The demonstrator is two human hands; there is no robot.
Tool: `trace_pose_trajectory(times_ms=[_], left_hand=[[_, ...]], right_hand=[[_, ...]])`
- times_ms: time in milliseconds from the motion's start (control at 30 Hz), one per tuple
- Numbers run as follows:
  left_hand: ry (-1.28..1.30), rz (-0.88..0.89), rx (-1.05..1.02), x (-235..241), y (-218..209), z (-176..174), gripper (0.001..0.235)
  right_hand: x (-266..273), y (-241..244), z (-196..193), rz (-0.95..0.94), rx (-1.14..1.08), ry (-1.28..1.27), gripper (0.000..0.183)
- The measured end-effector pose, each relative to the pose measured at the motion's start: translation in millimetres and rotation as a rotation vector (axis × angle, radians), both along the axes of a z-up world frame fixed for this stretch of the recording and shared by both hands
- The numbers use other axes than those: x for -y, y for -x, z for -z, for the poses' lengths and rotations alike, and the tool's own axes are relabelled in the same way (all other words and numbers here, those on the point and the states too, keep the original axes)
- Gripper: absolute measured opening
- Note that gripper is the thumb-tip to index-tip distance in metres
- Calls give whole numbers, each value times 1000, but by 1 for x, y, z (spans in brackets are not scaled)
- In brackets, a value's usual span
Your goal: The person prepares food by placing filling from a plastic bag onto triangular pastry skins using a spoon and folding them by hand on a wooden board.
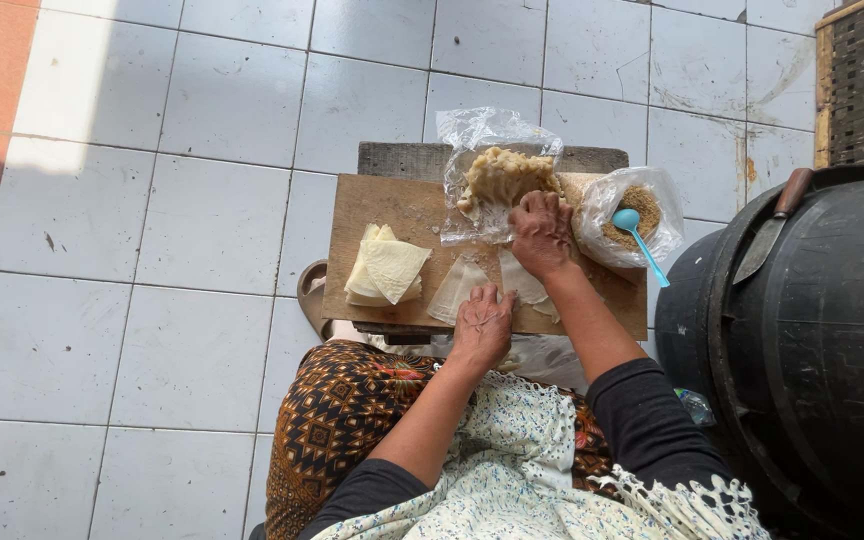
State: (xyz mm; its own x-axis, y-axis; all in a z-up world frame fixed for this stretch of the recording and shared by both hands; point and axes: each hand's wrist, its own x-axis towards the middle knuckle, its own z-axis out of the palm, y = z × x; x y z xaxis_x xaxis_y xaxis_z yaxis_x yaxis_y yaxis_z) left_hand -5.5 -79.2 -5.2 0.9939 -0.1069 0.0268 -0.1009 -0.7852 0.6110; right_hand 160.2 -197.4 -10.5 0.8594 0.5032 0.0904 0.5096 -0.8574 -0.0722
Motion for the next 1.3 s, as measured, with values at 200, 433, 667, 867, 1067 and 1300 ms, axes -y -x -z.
trace_pose_trajectory(times_ms=[200,433,667,867,1067,1300], left_hand=[[8,13,92,11,2,4,51],[79,174,87,40,11,-16,61],[-7,166,93,58,9,-10,60],[-49,169,82,61,5,-6,52],[-22,148,94,61,7,-2,54],[-4,151,103,56,5,0,59]], right_hand=[[107,49,-28,-31,-306,-398,39],[116,97,-23,66,-133,-28,71],[109,86,0,16,59,290,75],[114,76,12,57,160,443,52],[104,95,-12,20,65,209,63],[118,96,-40,47,-270,76,47]])
